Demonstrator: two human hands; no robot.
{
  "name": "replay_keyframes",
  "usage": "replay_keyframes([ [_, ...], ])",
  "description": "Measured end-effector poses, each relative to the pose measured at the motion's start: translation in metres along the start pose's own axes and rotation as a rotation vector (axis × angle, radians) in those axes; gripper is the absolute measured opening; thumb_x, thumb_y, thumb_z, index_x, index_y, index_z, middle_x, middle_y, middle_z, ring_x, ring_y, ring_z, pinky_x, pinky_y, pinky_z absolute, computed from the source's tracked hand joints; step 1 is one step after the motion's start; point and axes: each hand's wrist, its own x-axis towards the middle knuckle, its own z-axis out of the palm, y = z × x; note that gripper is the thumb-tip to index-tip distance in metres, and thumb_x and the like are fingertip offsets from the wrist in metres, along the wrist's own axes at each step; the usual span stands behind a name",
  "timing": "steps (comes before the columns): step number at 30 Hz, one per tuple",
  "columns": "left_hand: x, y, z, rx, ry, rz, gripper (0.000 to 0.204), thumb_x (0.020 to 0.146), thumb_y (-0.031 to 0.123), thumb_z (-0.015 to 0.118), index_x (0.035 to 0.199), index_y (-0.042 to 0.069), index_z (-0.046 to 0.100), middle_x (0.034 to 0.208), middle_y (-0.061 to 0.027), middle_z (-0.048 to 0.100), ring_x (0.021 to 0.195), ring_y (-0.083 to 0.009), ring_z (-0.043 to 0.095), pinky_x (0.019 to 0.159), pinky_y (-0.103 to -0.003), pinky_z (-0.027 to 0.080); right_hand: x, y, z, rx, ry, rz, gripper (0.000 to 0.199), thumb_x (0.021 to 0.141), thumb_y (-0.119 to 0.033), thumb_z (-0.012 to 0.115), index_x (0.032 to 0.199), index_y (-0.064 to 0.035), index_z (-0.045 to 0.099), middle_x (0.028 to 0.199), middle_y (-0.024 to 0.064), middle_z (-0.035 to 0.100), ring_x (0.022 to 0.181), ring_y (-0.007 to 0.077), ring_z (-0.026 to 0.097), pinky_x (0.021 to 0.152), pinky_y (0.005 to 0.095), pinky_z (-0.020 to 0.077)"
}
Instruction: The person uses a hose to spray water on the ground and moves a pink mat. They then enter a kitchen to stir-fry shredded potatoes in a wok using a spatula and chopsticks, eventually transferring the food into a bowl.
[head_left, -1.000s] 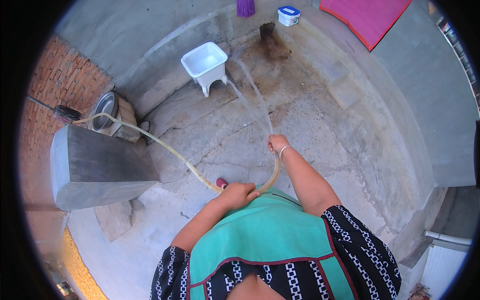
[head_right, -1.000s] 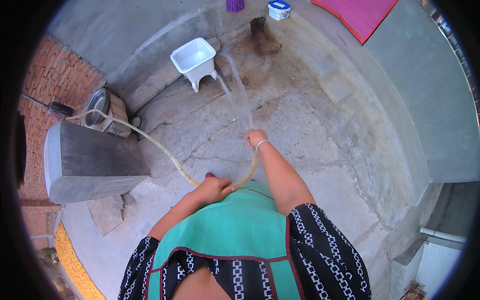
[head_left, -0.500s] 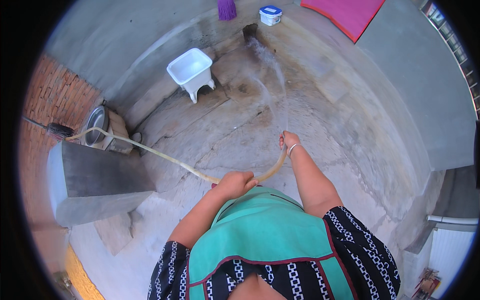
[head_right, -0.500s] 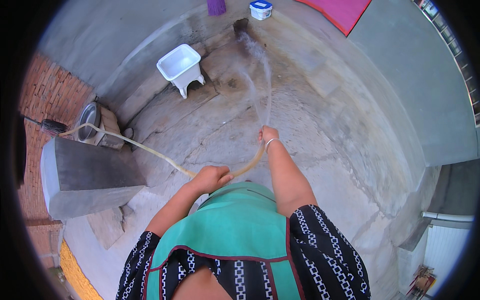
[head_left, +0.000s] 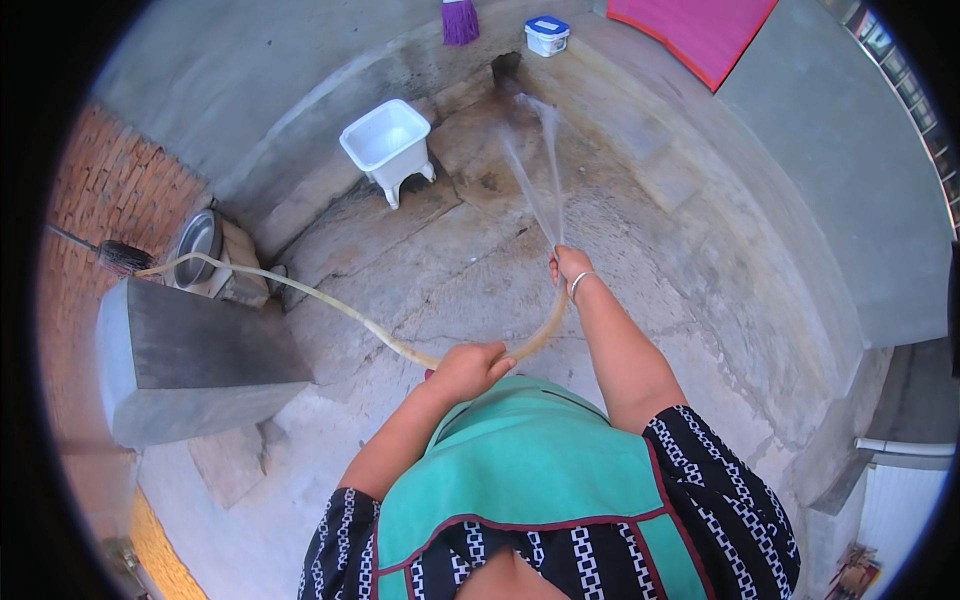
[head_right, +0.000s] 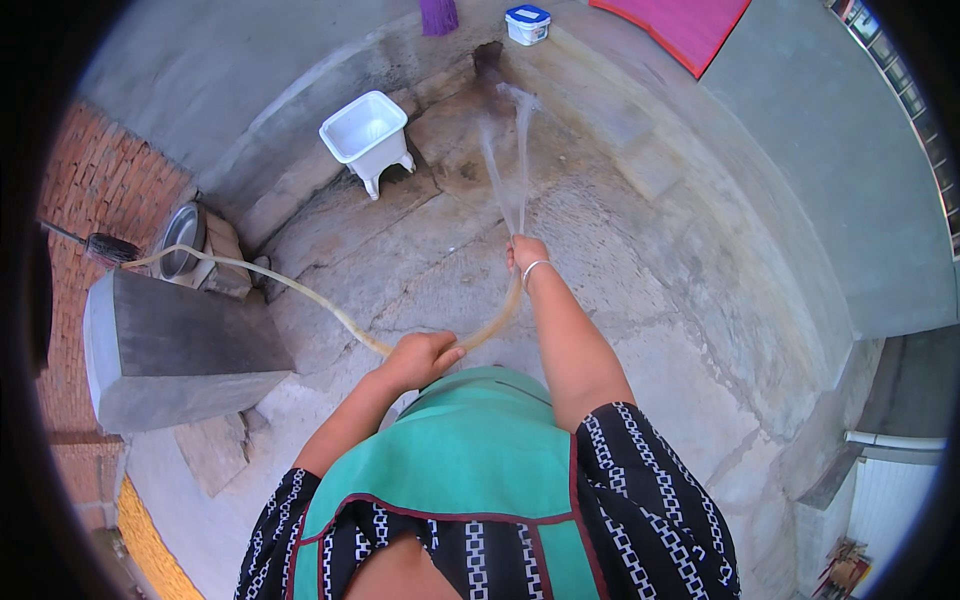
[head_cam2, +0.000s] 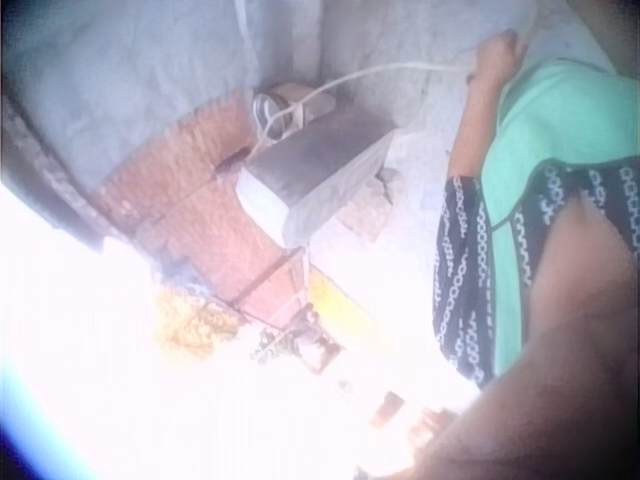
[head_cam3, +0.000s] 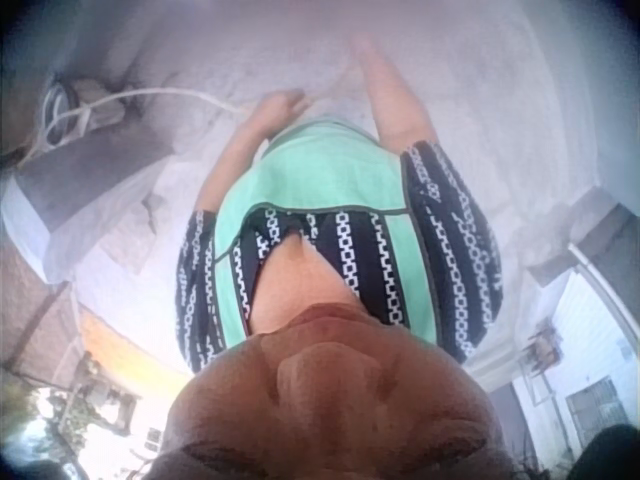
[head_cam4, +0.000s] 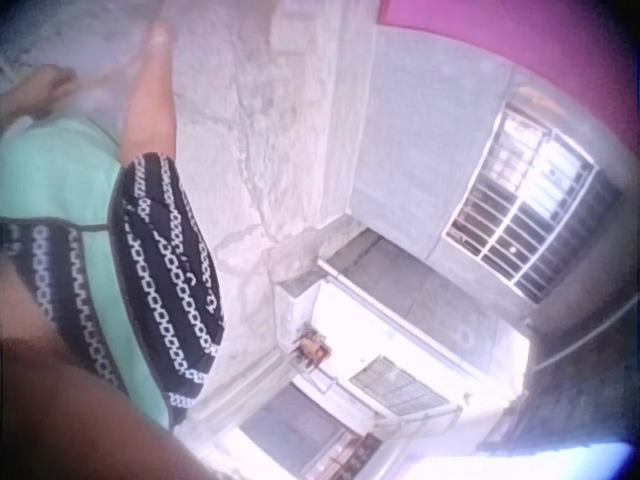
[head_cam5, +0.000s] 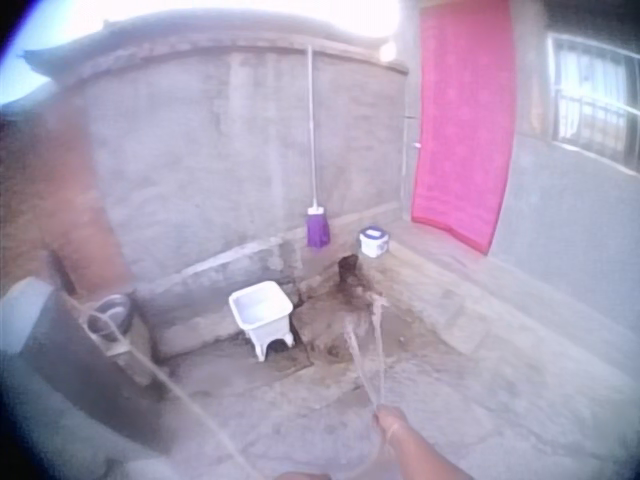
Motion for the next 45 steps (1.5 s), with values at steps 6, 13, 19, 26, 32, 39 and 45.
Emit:
replay_keyframes([
  [6, -0.001, -0.003, -0.002, -0.009, 0.013, -0.040, 0.029, 0.085, 0.034, 0.049, 0.079, 0.005, 0.052, 0.068, -0.0161, 0.056, 0.067, -0.0364, 0.053, 0.061, -0.043, 0.042, 0.007, 0.009, -0.001, 0.157, 0.052, 0.031, 0.028, 0.089, -0.025, 0.040, 0.068, -0.0080, 0.046, 0.053, 0.0008, 0.043, 0.041, 0.0113, 0.039, 0.038, 0.0257, 0.0346],
  [13, 0.019, 0.001, 0.006, 0.037, -0.085, 0.022, 0.029, 0.084, 0.034, 0.050, 0.078, 0.006, 0.054, 0.070, -0.0167, 0.057, 0.069, -0.0363, 0.055, 0.062, -0.044, 0.043, 0.021, 0.059, -0.062, 0.456, 0.267, 0.154, 0.028, 0.090, -0.025, 0.038, 0.069, -0.0082, 0.043, 0.053, 0.0006, 0.042, 0.042, 0.0114, 0.038, 0.038, 0.0245, 0.0332],
  [19, 0.036, 0.005, 0.005, 0.008, -0.093, 0.061, 0.028, 0.083, 0.034, 0.051, 0.079, 0.006, 0.055, 0.072, -0.0171, 0.058, 0.069, -0.0367, 0.055, 0.063, -0.044, 0.044, 0.016, 0.043, -0.071, 0.357, 0.256, 0.121, 0.024, 0.087, -0.022, 0.040, 0.068, -0.0076, 0.044, 0.052, 0.0012, 0.042, 0.041, 0.0123, 0.038, 0.038, 0.0261, 0.0331],
  [26, 0.054, -0.020, -0.011, -0.037, -0.084, 0.037, 0.028, 0.084, 0.032, 0.050, 0.080, 0.005, 0.055, 0.070, -0.0176, 0.057, 0.068, -0.0369, 0.055, 0.063, -0.043, 0.044, 0.043, 0.008, -0.030, 0.175, 0.188, 0.075, 0.024, 0.086, -0.020, 0.041, 0.066, -0.0075, 0.044, 0.052, 0.0015, 0.042, 0.041, 0.0124, 0.038, 0.038, 0.0267, 0.0328],
  [32, 0.086, -0.072, -0.061, -0.093, -0.103, -0.068, 0.029, 0.085, 0.033, 0.049, 0.083, 0.005, 0.055, 0.071, -0.0183, 0.057, 0.070, -0.0365, 0.055, 0.063, -0.042, 0.044, 0.112, -0.025, 0.038, 0.104, 0.112, 0.025, 0.025, 0.088, -0.022, 0.041, 0.068, -0.0074, 0.046, 0.053, 0.0015, 0.044, 0.042, 0.0111, 0.040, 0.038, 0.0250, 0.0341],
  [39, 0.144, -0.163, -0.155, -0.156, -0.042, -0.037, 0.031, 0.086, 0.035, 0.047, 0.086, 0.005, 0.054, 0.073, -0.0189, 0.057, 0.071, -0.0374, 0.055, 0.064, -0.043, 0.044, 0.187, -0.107, 0.145, -0.082, 0.129, -0.023, 0.026, 0.086, -0.020, 0.042, 0.067, -0.0041, 0.049, 0.052, 0.0045, 0.046, 0.039, 0.0144, 0.042, 0.038, 0.0291, 0.0365],
  [45, 0.193, -0.213, -0.229, -0.181, -0.018, -0.019, 0.032, 0.086, 0.036, 0.046, 0.085, 0.005, 0.054, 0.073, -0.0193, 0.057, 0.071, -0.0386, 0.055, 0.065, -0.044, 0.043, 0.242, -0.175, 0.211, -0.205, 0.139, -0.037, 0.027, 0.087, -0.023, 0.041, 0.067, -0.0061, 0.049, 0.053, 0.0027, 0.046, 0.040, 0.0135, 0.043, 0.039, 0.0296, 0.0377],
])
